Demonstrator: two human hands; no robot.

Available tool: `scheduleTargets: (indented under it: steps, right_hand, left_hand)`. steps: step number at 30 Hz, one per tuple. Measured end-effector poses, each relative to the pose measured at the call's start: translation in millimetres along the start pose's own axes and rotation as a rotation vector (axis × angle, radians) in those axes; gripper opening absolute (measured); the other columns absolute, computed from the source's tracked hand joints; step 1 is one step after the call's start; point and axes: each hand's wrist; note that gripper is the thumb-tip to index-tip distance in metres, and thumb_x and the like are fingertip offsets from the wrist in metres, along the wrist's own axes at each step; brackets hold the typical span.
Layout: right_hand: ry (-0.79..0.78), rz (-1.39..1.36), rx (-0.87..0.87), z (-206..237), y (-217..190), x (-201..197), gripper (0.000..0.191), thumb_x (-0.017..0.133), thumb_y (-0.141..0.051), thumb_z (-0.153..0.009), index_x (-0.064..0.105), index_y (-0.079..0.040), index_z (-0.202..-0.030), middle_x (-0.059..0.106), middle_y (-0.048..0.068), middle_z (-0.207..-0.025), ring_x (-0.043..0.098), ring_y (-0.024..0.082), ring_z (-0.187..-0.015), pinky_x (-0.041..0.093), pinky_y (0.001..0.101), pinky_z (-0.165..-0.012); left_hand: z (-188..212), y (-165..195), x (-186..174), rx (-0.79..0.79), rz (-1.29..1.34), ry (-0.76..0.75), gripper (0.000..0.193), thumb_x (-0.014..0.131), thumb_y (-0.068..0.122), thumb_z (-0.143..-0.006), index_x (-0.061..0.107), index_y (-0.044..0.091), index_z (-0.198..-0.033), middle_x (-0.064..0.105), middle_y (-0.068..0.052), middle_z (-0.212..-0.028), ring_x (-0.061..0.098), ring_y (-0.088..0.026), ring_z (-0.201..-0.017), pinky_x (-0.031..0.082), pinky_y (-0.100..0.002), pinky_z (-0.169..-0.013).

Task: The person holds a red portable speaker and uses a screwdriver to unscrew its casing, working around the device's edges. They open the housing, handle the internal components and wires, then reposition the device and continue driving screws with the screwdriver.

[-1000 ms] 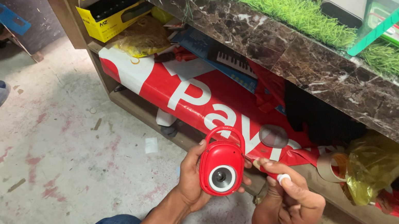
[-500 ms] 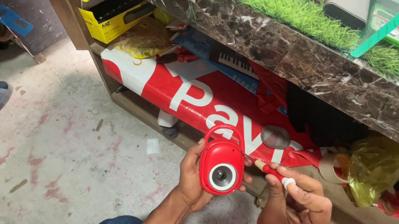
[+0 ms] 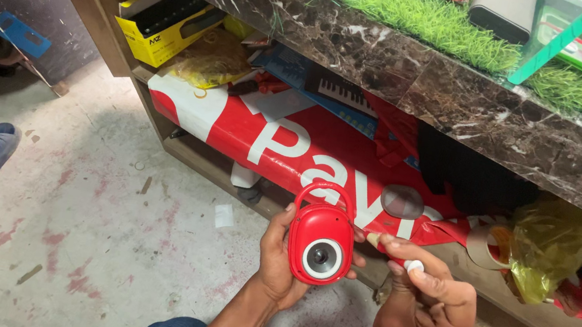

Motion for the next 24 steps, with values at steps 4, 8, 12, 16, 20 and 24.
scheduleTargets:
  steps: [4,8,12,16,20,24]
  right_hand:
    - [-0.022,-0.062,-0.007,0,5,0,0.034,0.062,0.016,-0.099,0.038,-0.002,-0.114,0.070,0.030,-0.111,0.075,0.031,-0.101,0.065,0.0374,-0.093]
    - [-0.021,-0.037,-0.016,3,9,-3,0.037,0.060,0.015,-0.100,0.034,-0.003,-0.117,0.067,0.031,-0.113,0.074,0.032,-0.101,0.064,0.0375,-0.093]
    - [-0.007,-0.066,-0.068,3,13,0,0.043,0.064,0.012,-0.101,0.030,-0.006,-0.122,0.065,0.033,-0.116,0.071,0.031,-0.108,0.062,0.0368,-0.100]
    - [0.059,0.010,-0.008,2,8,3,0.046,0.064,0.014,-0.102,0.029,-0.005,-0.125,0.065,0.033,-0.115,0.072,0.028,-0.103,0.063,0.0316,-0.090]
    - [0.075,0.059,0.040,2,-4,3,0.050,0.063,0.014,-0.102,0.029,-0.001,-0.135,0.066,0.029,-0.119,0.074,0.024,-0.097,0.062,0.0258,-0.077]
    - [-0.054,0.107,0.029,9,-11,13,0.037,0.063,0.015,-0.097,0.048,0.006,-0.129,0.069,0.026,-0.114,0.076,0.029,-0.103,0.069,0.0342,-0.082]
  left_hand:
    - [0,1,0,-0.005,-0.012,-0.002,0.086,0.030,0.068,-0.097,0.062,-0.004,-0.129,0.071,-0.023,-0.119,0.073,-0.033,-0.093,0.062,-0.045,-0.077]
    - [1,-1,-1,-0.007,-0.012,-0.010,0.088,0.030,0.070,-0.096,0.062,-0.004,-0.130,0.071,-0.022,-0.119,0.073,-0.033,-0.093,0.062,-0.044,-0.077]
    - [0,-2,-1,-0.020,0.002,-0.049,0.088,0.028,0.070,-0.097,0.062,-0.004,-0.131,0.070,-0.021,-0.120,0.073,-0.032,-0.095,0.062,-0.043,-0.079]
    - [0,-5,-2,-0.022,-0.033,-0.024,0.083,0.028,0.065,-0.100,0.061,-0.003,-0.132,0.071,-0.022,-0.118,0.073,-0.033,-0.096,0.063,-0.044,-0.080]
    - [-2,-10,-1,-0.030,-0.064,0.020,0.078,0.028,0.063,-0.101,0.060,-0.001,-0.134,0.071,-0.020,-0.118,0.073,-0.034,-0.097,0.062,-0.044,-0.079]
    - [-3,-11,-2,-0.048,-0.031,0.101,0.074,0.030,0.059,-0.100,0.059,0.000,-0.134,0.072,-0.020,-0.120,0.073,-0.031,-0.106,0.064,-0.048,-0.084]
Point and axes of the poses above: each hand's wrist, its own z-axis away from the middle knuckle, its own x-axis out of the palm, y = z × x
